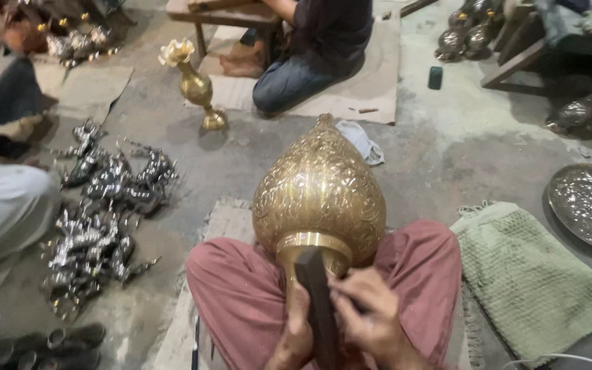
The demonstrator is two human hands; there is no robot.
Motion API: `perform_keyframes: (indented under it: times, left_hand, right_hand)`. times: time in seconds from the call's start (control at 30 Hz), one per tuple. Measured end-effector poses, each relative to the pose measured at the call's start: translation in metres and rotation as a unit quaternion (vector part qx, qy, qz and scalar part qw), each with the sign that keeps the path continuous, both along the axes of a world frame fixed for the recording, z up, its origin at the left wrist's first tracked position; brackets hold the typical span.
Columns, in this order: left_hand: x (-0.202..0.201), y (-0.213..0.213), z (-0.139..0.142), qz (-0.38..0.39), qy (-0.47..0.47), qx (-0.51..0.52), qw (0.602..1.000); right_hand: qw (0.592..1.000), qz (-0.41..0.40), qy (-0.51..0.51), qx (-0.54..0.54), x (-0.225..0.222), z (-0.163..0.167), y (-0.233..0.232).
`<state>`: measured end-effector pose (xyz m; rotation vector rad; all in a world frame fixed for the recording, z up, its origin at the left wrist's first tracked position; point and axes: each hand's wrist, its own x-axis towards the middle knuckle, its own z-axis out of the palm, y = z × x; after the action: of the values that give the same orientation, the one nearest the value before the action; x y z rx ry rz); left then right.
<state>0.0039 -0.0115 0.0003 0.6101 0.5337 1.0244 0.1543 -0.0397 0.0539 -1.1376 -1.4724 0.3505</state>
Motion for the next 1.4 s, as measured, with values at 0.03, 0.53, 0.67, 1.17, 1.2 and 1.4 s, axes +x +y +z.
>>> perform_keyframes:
  times: [0.03, 0.53, 0.67, 1.17, 1.2, 1.4]
  left_hand:
    - [0.002, 0.000, 0.001, 0.021, 0.061, 0.031, 0.997]
    - [0.001, 0.008, 0.001, 0.012, -0.043, 0.057, 0.997]
    - [-0.007, 0.009, -0.002, -0.013, -0.108, 0.082, 0.991]
    - [-0.011, 0.002, -0.018, 0.071, 0.042, 0.055, 0.995]
    - [-0.011, 0.004, -0.018, 0.066, 0.020, 0.054, 0.996]
    - [-0.012, 0.007, -0.019, -0.020, -0.101, 0.030, 0.994]
  right_hand:
    - [1.000, -0.007, 0.007, 0.000, 0.000, 0.001, 0.001]
    - [1.000, 0.014, 0.006, 0.019, 0.001, -0.001, 0.002]
    - [0.998, 0.059, 0.014, 0.027, 0.002, -0.007, 0.000]
    - [1.000, 0.003, 0.013, 0.003, -0.002, -0.013, 0.001]
    - [1.000, -0.003, 0.008, 0.011, -0.003, -0.013, 0.001]
    - [0.999, 0.035, 0.010, 0.027, -0.011, 0.003, -0.004]
